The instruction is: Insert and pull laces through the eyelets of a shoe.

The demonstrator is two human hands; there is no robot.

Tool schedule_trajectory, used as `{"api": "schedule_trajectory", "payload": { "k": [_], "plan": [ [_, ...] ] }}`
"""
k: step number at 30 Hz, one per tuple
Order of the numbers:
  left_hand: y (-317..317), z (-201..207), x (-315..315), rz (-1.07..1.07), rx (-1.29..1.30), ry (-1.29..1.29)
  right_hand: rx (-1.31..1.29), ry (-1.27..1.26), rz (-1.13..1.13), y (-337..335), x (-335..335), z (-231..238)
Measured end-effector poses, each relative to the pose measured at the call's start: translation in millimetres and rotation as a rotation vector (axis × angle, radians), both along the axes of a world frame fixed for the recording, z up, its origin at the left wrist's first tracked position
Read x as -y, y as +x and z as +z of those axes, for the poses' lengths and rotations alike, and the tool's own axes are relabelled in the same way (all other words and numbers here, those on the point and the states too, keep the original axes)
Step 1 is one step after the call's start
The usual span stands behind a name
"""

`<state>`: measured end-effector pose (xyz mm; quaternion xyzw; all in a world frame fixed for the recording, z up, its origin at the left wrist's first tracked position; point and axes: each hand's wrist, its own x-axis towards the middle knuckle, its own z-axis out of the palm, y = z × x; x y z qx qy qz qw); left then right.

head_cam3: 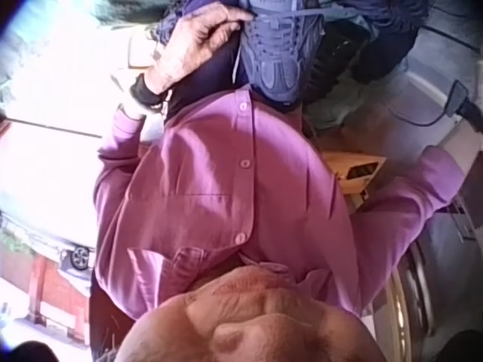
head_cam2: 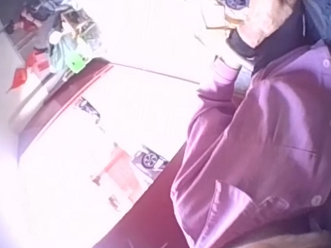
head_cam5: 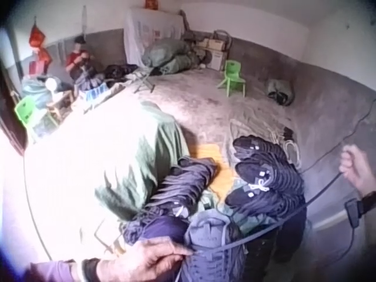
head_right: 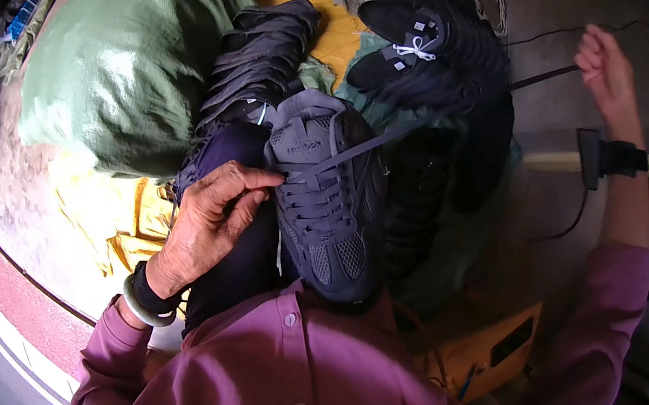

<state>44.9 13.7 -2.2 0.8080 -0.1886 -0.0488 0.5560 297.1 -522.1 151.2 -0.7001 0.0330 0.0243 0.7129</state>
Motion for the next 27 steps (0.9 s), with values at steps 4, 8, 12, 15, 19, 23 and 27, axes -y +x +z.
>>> {"api": "schedule_trajectory", "payload": {
  "k": [4,8,12,15,19,23,27],
  "plan": [
    [5,-7,-2,-0.002,0.212,0.077,-0.072,-0.047,-0.077,-18,-34,-57],
    [5,0,-2,-0.028,0.34,0.232,-0.119,-0.08,-0.089,-51,-105,-68],
    [4,0,-5,-0.052,0.288,0.247,-0.13,-0.128,0.267,-85,-161,-74],
    [7,5,-10,-0.106,0.137,0.172,-0.131,-0.225,0.317,-110,-199,-87],
    [17,23,-6,0.043,0.055,0.115,-0.088,-0.486,0.491,-143,-235,-95],
    [41,21,8,0.045,0.227,0.127,-0.039,-0.519,0.548,-163,-251,-93],
    [54,13,24,0.022,0.231,0.1,-0.058,-0.554,0.591,-166,-254,-92]
  ]
}}
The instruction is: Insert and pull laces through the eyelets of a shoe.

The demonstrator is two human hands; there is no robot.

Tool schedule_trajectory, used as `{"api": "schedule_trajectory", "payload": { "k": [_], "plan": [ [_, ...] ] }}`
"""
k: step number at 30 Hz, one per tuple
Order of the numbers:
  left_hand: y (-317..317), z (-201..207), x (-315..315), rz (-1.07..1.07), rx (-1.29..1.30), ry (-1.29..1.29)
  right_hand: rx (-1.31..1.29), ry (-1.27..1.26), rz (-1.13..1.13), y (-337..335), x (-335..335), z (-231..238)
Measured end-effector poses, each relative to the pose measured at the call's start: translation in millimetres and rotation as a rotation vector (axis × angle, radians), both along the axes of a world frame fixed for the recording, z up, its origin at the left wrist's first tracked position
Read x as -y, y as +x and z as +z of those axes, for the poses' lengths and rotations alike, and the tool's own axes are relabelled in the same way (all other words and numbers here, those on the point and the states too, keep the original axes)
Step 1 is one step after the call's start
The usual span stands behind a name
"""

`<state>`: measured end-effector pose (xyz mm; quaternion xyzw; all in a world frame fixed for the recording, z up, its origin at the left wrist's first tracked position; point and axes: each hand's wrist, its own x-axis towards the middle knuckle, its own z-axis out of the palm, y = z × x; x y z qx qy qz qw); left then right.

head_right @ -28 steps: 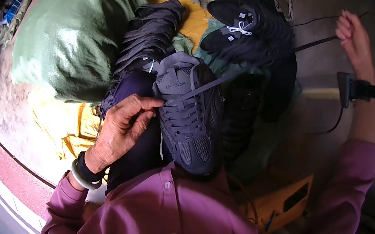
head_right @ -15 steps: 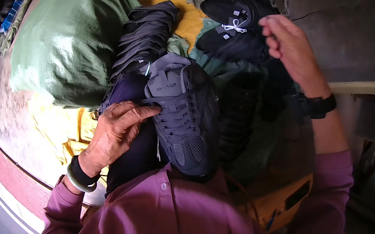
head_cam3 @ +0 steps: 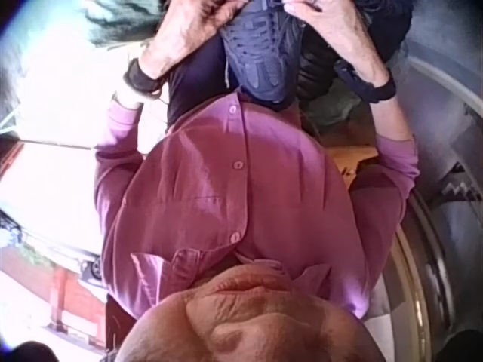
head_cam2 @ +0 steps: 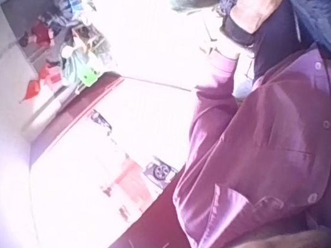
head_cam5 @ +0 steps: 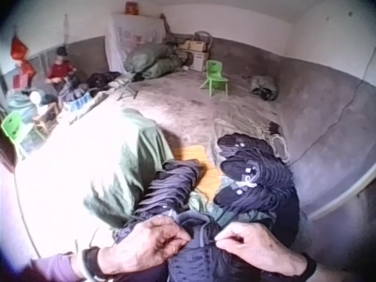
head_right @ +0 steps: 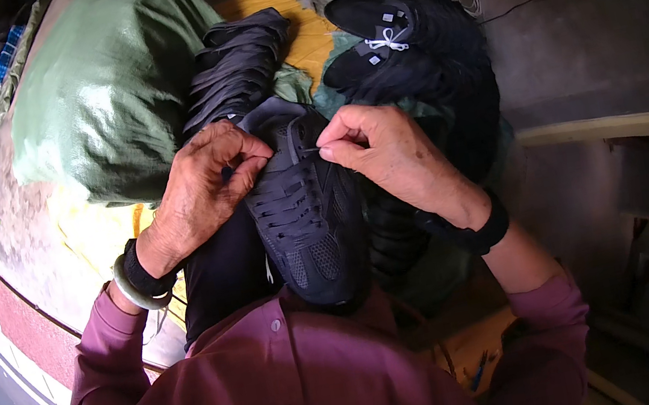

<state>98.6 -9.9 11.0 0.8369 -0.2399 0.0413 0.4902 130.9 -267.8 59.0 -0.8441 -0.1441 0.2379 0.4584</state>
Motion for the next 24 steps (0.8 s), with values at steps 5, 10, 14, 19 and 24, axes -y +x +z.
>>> {"api": "schedule_trajectory", "payload": {
  "k": [5,10,14,19,24],
  "plan": [
    [7,1,11,0.022,-0.001,0.038,-0.017,-0.012,-0.019,-2,-2,-3],
    [7,3,16,0.042,-0.002,0.061,0.141,-0.073,0.059,0,-2,-3],
    [6,5,23,0.071,-0.039,0.073,0.218,-0.092,0.104,-2,-4,0],
    [6,-2,32,0.097,0.021,0.101,0.404,-0.192,0.156,-1,-7,1],
    [1,-5,43,0.167,0.025,0.076,0.7,-0.369,0.187,-13,-19,6]
  ]
}}
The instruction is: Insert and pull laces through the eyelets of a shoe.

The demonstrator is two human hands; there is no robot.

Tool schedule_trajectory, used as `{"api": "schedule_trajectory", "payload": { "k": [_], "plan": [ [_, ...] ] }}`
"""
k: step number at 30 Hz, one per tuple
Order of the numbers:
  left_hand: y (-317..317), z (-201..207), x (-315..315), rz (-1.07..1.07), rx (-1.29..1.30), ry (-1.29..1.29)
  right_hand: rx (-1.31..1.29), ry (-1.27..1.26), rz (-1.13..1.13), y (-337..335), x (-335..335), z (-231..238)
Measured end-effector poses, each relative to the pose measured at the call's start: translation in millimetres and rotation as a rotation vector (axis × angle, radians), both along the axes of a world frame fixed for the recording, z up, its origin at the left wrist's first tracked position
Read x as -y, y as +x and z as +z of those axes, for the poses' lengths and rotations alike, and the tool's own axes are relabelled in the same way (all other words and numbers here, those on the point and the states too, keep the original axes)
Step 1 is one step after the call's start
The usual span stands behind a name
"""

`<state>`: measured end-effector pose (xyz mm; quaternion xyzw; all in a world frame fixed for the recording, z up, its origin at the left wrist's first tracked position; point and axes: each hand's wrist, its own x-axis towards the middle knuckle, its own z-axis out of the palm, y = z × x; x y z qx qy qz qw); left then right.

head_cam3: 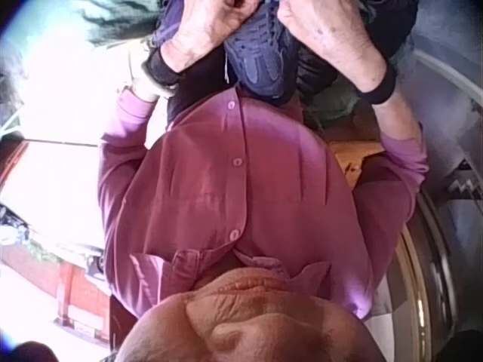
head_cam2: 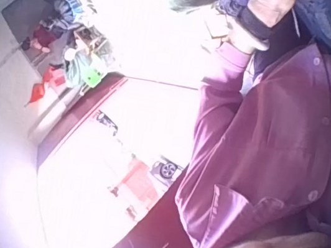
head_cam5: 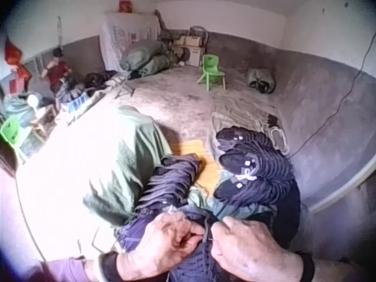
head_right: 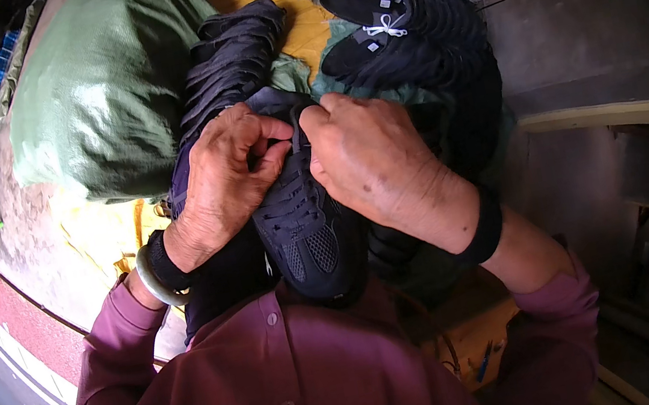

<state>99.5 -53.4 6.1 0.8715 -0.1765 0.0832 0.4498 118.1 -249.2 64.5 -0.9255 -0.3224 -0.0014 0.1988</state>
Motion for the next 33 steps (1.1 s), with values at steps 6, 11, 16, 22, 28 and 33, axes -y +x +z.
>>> {"api": "schedule_trajectory", "payload": {
  "k": [6,11,16,22,28,33],
  "plan": [
    [0,-7,-1,-0.004,-0.06,-0.075,-0.683,0.138,-0.245,20,4,3],
    [2,-8,-5,-0.066,-0.036,-0.069,-0.943,0.18,-0.357,28,4,0],
    [3,-5,-7,-0.115,-0.03,-0.076,0.007,-0.09,0.088,8,-4,-2],
    [2,-4,-8,-0.131,-0.186,-0.117,-0.71,0.097,-0.159,33,6,3],
    [3,-7,-7,-0.145,-0.233,-0.137,-0.865,0.168,-0.154,47,16,-7],
    [4,-5,-8,-0.135,-0.344,-0.15,-0.938,0.208,-0.025,48,11,-3]
  ]
}}
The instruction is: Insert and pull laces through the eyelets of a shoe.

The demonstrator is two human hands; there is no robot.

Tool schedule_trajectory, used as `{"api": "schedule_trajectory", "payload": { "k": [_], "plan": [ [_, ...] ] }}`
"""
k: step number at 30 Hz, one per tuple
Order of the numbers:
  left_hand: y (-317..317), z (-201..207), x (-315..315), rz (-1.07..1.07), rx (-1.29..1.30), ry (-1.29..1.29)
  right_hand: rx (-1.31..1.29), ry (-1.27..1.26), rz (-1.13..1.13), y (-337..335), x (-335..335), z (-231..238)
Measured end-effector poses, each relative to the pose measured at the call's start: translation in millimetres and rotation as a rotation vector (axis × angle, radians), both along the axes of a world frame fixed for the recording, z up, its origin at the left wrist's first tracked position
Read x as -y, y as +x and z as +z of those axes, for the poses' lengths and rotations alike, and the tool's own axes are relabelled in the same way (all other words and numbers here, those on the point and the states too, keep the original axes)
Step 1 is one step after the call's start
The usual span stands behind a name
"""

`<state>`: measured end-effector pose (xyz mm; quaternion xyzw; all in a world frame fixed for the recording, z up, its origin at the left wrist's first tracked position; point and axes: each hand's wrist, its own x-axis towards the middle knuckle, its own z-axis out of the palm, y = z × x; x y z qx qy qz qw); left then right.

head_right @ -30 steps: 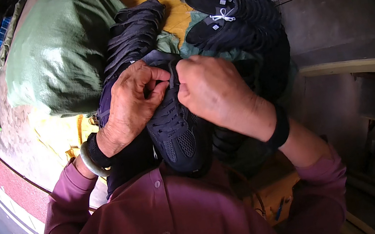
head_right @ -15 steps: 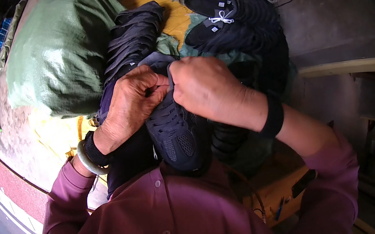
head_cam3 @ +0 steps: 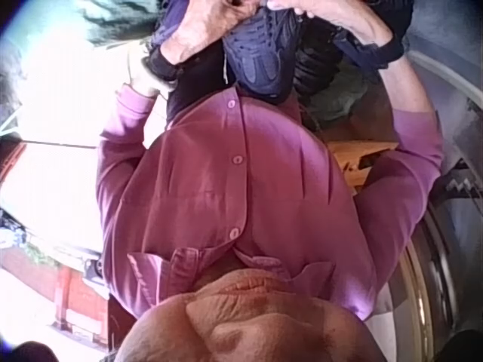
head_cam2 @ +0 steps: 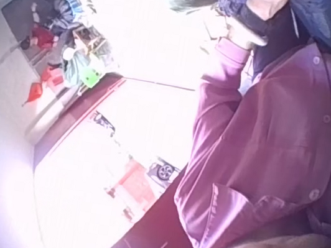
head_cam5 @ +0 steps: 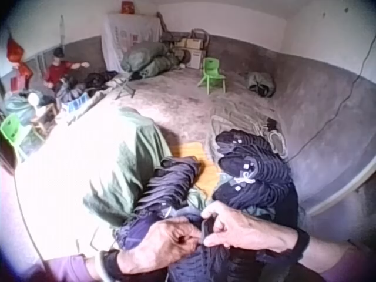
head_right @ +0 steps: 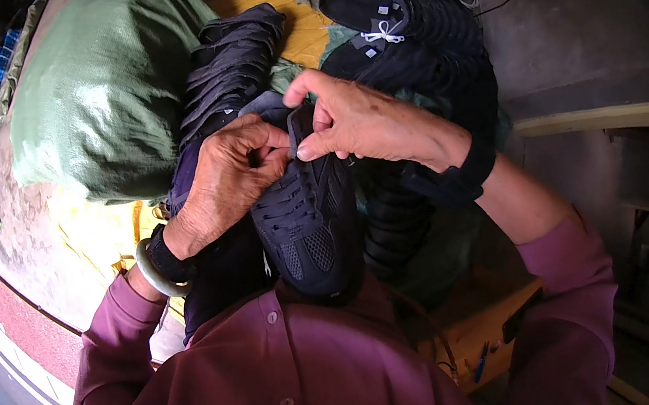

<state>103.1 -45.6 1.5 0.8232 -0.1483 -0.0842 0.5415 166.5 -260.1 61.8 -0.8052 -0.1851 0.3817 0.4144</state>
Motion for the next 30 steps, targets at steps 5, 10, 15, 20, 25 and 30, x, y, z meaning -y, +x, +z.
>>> {"api": "schedule_trajectory", "payload": {
  "k": [5,10,15,20,25,30],
  "plan": [
    [0,6,-11,0.009,0.434,0.12,0.134,0.004,0.201,3,4,0],
    [-9,8,-69,0.234,0.518,0.368,0.031,-0.035,0.23,6,2,13],
    [-39,-32,-182,0.436,0.267,0.603,0.047,0.003,0.241,8,4,7],
    [-68,-58,-213,0.519,0.142,0.626,0.007,0.025,0.221,4,1,5],
    [-62,-65,-182,0.299,-0.038,0.736,0.018,-0.019,0.161,0,1,6],
    [-43,-45,-144,0.155,0.268,0.514,0.007,-0.027,0.063,-4,0,15]
  ]
}}
